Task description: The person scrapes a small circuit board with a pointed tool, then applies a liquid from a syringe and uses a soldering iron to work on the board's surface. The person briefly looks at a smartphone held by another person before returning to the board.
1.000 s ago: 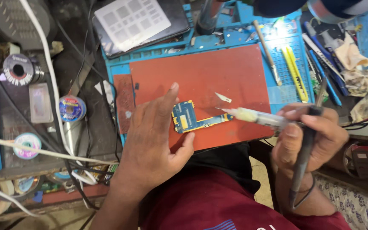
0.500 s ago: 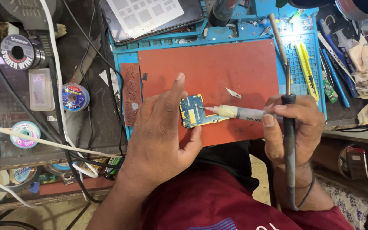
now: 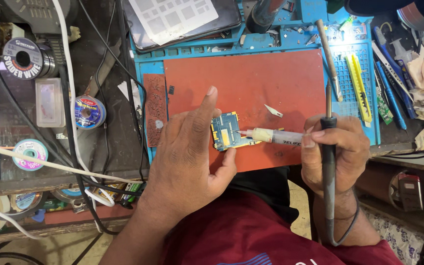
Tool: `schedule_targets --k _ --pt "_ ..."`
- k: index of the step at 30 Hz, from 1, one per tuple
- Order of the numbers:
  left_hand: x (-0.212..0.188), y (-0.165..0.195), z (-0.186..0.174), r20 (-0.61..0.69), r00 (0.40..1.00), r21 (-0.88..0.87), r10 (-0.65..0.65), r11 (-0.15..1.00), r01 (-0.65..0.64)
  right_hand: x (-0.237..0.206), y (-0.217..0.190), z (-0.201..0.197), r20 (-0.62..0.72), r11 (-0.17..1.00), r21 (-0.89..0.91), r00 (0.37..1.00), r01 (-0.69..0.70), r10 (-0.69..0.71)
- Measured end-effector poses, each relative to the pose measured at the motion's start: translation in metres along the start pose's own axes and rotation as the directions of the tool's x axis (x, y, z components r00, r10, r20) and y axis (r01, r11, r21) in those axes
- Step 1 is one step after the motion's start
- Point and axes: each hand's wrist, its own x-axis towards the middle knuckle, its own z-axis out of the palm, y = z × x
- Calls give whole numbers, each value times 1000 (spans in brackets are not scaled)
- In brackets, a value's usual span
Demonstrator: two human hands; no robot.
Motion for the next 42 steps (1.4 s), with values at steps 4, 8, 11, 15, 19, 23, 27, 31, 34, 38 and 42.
schedule_targets --k 4,8,11,15,19,23,27,31,34,38,42 --pt "0 -1 0 -5 1000 6 4 1000 -4 0 1 0 -4 1000 -23 1000 6 -6" --pt "1 0 0 4 1000 4 -11 1000 11 -2 0 0 -17 1000 -16 1000 -2 2" --pt "1 -1 -1 7 1000 5 -11 1000 11 -3 2 0 -18 1000 -1 1000 -2 2" --pt "1 -1 0 10 1000 9 -10 1000 10 -3 6 0 -28 1000 20 1000 10 -10" --pt "2 0 -1 20 1000 18 -21 1000 20 -3 5 1 -37 1000 25 999 17 -16" --pt "4 1 -2 13 1000 16 -13 1000 13 0 3 1 -57 999 35 998 9 -7" --pt "4 1 -2 15 1000 18 -11 1000 11 3 2 0 -47 999 32 999 15 -13" --pt "4 2 -2 11 1000 23 -7 1000 7 4 0 1 -38 1000 27 999 6 -5" --pt "3 3 -2 -3 1000 19 1 1000 -1 4 -2 2 -46 1000 31 999 -2 4" --pt "2 4 -2 7 1000 35 -12 999 11 5 -5 2 -36 1000 16 999 -9 9" --pt "2 5 -2 3 1000 34 -7 999 7 3 -5 1 -30 1000 0 999 -15 15"
